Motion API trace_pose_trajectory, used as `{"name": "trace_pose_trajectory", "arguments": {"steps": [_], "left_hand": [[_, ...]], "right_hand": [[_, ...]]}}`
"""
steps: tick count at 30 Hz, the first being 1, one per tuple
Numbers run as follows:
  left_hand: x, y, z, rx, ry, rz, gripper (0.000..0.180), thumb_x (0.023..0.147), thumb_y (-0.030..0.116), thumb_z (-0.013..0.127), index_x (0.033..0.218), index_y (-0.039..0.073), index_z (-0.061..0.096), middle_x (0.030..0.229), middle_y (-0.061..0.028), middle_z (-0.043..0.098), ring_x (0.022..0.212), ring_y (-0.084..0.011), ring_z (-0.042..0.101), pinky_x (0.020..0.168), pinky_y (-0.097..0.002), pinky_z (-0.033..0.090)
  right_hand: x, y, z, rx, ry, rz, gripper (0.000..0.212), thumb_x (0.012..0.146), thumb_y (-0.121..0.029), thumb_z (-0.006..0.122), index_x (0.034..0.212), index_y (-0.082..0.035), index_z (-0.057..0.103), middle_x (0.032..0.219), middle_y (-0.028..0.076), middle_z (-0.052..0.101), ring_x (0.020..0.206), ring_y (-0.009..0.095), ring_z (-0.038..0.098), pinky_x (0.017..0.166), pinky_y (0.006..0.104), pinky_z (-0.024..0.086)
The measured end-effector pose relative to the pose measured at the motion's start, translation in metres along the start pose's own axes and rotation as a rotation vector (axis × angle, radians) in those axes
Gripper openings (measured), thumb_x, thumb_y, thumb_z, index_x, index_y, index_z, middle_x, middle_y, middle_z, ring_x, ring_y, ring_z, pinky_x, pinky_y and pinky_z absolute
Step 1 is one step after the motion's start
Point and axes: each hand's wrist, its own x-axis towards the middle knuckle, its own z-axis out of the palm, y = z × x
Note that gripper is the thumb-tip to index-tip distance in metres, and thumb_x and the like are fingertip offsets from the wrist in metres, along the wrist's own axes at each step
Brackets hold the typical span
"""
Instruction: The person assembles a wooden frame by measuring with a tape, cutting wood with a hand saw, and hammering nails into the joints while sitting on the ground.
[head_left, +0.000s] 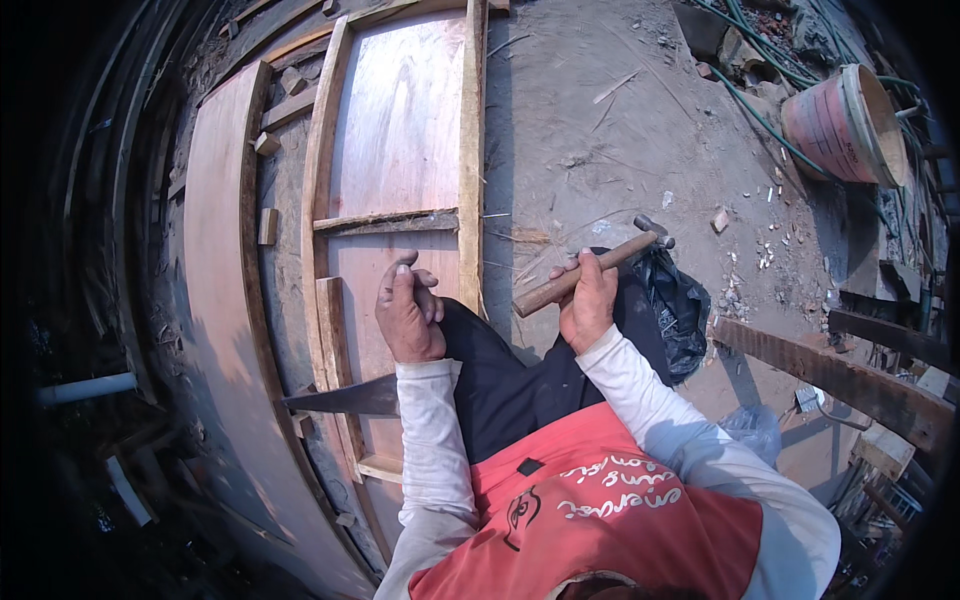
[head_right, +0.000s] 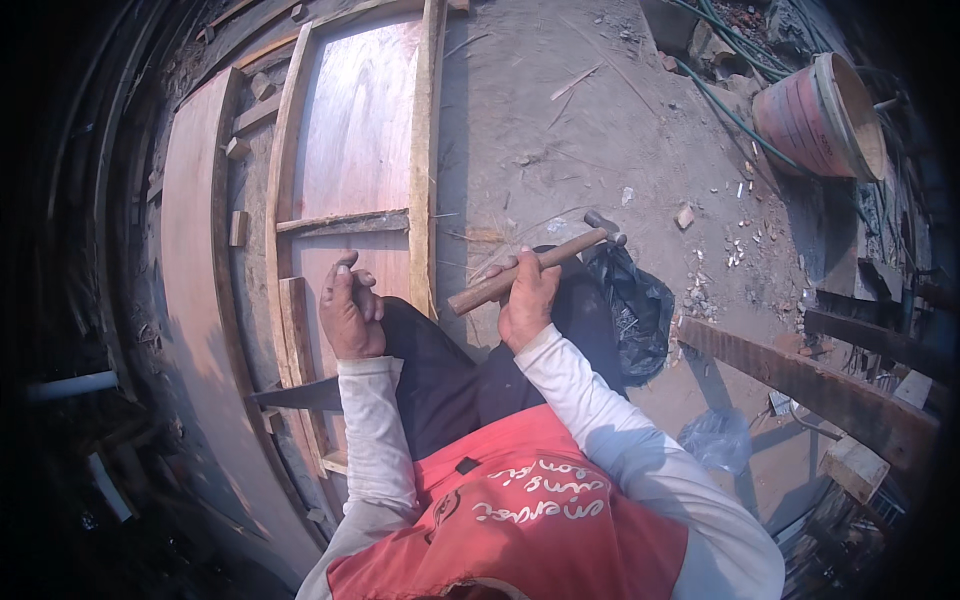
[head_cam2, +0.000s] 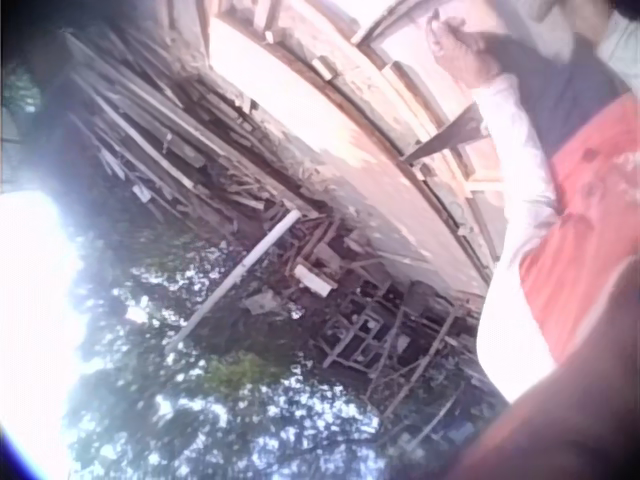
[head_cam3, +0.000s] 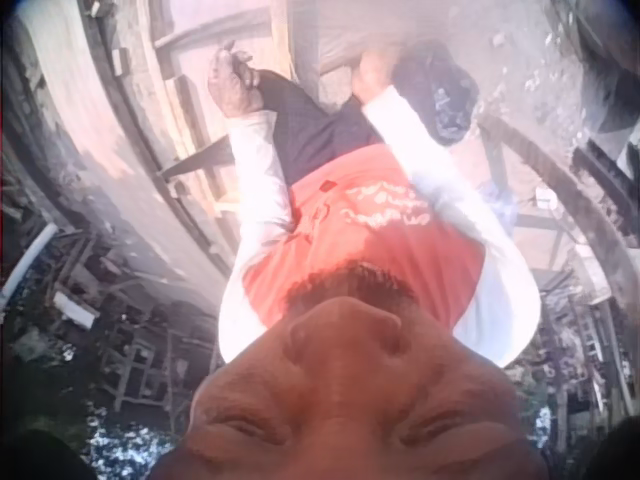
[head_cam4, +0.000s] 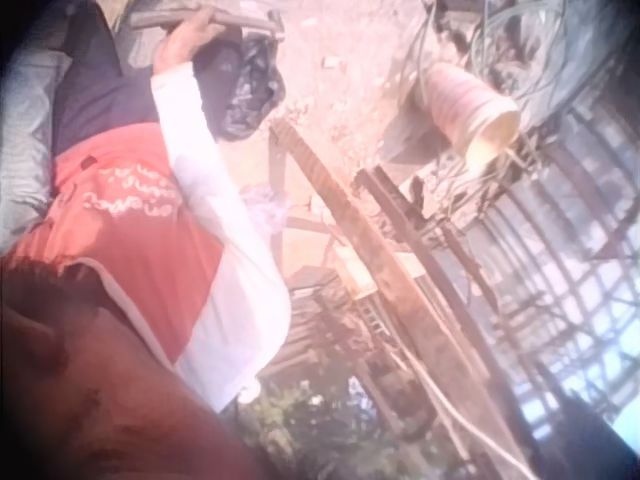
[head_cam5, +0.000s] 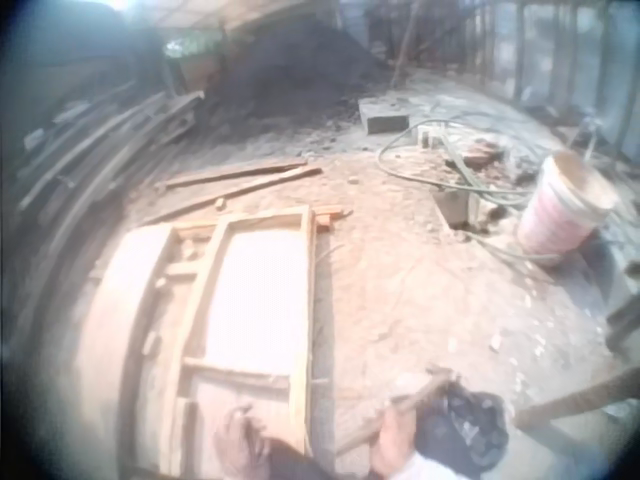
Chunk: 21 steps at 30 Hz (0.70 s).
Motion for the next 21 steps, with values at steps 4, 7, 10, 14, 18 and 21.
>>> {"name": "trace_pose_trajectory", "arguments": {"steps": [4,7,10,14,18,21], "left_hand": [[-0.047,-0.001,-0.119,0.37,0.565,0.207,0.025,0.105,0.023,0.048,0.108,0.004,0.065,0.069,0.0025,0.05,0.048,-0.0021,0.04,0.039,-0.0214,0.029],[-0.102,-0.074,-0.206,0.744,0.755,0.174,0.029,0.1,0.022,0.05,0.097,-0.002,0.066,0.069,-0.0045,0.058,0.061,-0.0139,0.051,0.057,-0.0314,0.044],[-0.178,-0.136,-0.266,1.284,0.605,-0.191,0.042,0.1,0.038,0.05,0.097,0.0,0.067,0.082,-0.017,0.069,0.077,-0.0302,0.065,0.074,-0.0423,0.051],[-0.203,-0.178,-0.264,1.409,0.561,-0.378,0.043,0.1,0.039,0.05,0.097,0.0,0.067,0.082,-0.0171,0.069,0.077,-0.0304,0.065,0.074,-0.0425,0.051],[-0.2,-0.193,-0.255,1.379,0.567,-0.378,0.043,0.1,0.039,0.05,0.097,0.0,0.067,0.083,-0.0173,0.069,0.077,-0.0307,0.065,0.075,-0.0426,0.051],[-0.203,-0.191,-0.261,1.379,0.593,-0.372,0.043,0.1,0.039,0.05,0.097,0.0,0.067,0.083,-0.0174,0.069,0.078,-0.0309,0.065,0.075,-0.0428,0.051]], "right_hand": [[-0.009,0.048,0.014,-0.164,-0.365,0.463,0.022,0.096,-0.017,0.058,0.104,-0.007,0.04,0.077,0.007,0.052,0.056,0.021,0.054,0.055,0.0369,0.05],[-0.005,0.036,0.01,-0.097,-0.295,0.354,0.021,0.096,-0.016,0.058,0.103,-0.007,0.041,0.077,0.007,0.052,0.055,0.02,0.053,0.056,0.036,0.05],[0.0,0.01,0.002,-0.034,-0.143,0.043,0.016,0.097,-0.014,0.058,0.1,-0.006,0.044,0.078,0.005,0.05,0.062,0.017,0.052,0.058,0.0333,0.051],[0.004,0.015,0.006,0.009,0.083,-0.075,0.019,0.097,-0.014,0.058,0.099,-0.003,0.043,0.081,0.008,0.052,0.062,0.02,0.055,0.059,0.0395,0.052],[-0.009,0.057,0.004,-0.189,-0.24,0.263,0.023,0.097,-0.019,0.056,0.104,-0.005,0.038,0.077,0.009,0.052,0.058,0.021,0.058,0.05,0.0383,0.049],[0.006,0.051,-0.006,-0.163,-0.306,0.222,0.025,0.097,-0.02,0.056,0.105,-0.005,0.038,0.078,0.009,0.051,0.056,0.021,0.056,0.049,0.0374,0.049]]}}
